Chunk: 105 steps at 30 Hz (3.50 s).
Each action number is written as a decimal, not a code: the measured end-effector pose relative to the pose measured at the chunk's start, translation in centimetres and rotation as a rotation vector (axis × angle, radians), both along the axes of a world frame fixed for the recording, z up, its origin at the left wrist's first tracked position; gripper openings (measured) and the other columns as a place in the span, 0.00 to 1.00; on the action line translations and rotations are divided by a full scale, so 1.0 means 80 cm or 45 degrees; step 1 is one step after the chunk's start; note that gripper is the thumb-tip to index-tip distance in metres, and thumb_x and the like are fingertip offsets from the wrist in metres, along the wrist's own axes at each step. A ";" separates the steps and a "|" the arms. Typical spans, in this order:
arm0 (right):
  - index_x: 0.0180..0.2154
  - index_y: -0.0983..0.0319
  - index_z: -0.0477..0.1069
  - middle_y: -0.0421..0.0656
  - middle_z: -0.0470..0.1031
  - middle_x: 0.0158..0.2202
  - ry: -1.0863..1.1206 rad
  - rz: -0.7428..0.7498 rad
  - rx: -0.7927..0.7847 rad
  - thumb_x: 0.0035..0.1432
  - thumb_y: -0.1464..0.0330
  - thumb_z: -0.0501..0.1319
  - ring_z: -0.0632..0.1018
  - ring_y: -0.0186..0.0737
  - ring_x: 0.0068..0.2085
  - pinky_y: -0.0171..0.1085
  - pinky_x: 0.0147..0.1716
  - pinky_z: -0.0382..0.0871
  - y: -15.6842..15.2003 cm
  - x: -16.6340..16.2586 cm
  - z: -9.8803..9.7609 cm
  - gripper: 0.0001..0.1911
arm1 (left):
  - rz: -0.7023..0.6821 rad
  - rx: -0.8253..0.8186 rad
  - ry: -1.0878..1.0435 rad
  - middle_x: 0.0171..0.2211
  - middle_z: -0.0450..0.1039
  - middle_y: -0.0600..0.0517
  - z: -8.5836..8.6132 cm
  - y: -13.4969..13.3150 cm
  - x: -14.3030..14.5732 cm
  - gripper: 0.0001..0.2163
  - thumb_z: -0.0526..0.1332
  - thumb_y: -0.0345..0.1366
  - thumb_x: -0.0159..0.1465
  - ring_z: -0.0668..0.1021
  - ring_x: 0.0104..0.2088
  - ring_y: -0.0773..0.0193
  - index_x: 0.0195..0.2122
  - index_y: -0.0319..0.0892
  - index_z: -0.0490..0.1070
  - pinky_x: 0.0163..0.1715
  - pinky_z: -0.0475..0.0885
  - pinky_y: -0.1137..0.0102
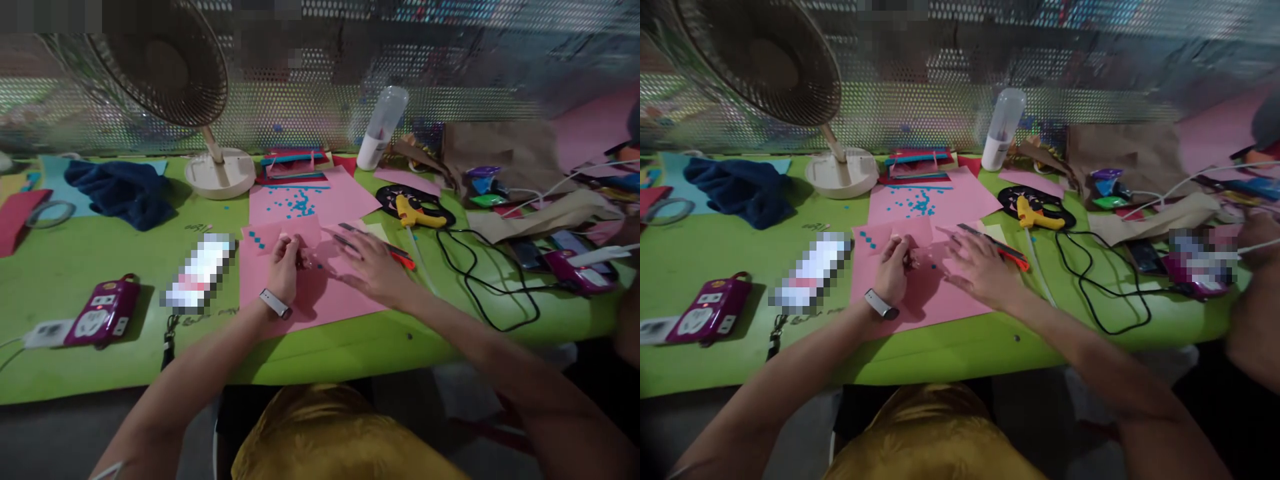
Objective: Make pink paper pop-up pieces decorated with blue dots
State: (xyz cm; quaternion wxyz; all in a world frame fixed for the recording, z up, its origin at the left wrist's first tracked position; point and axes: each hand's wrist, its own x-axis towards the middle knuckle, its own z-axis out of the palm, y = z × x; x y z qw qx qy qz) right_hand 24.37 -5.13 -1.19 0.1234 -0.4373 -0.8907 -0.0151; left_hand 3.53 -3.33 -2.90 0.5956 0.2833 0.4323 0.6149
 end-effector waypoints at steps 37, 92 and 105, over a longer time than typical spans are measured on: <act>0.61 0.61 0.68 0.54 0.54 0.70 -0.071 0.045 -0.167 0.64 0.45 0.50 0.51 0.58 0.70 0.61 0.66 0.45 -0.010 -0.034 -0.025 0.34 | -0.031 0.001 -0.025 0.16 0.65 0.59 0.004 -0.002 0.002 0.15 0.68 0.43 0.59 0.67 0.15 0.72 0.28 0.44 0.61 0.18 0.62 0.75; 0.63 0.59 0.64 0.50 0.58 0.68 0.092 -0.090 0.006 0.69 0.51 0.45 0.55 0.53 0.69 0.58 0.65 0.52 0.010 -0.036 -0.024 0.30 | 0.009 -0.025 -0.004 0.16 0.66 0.61 0.002 0.001 -0.001 0.15 0.67 0.45 0.57 0.68 0.15 0.73 0.30 0.44 0.62 0.17 0.61 0.78; 0.65 0.62 0.62 0.56 0.59 0.67 -0.110 -0.156 0.011 0.68 0.63 0.50 0.60 0.59 0.66 0.56 0.61 0.57 0.162 -0.054 -0.029 0.26 | -0.076 -0.058 -0.012 0.15 0.66 0.61 0.006 -0.004 -0.001 0.21 0.70 0.52 0.53 0.68 0.14 0.72 0.29 0.44 0.60 0.17 0.64 0.76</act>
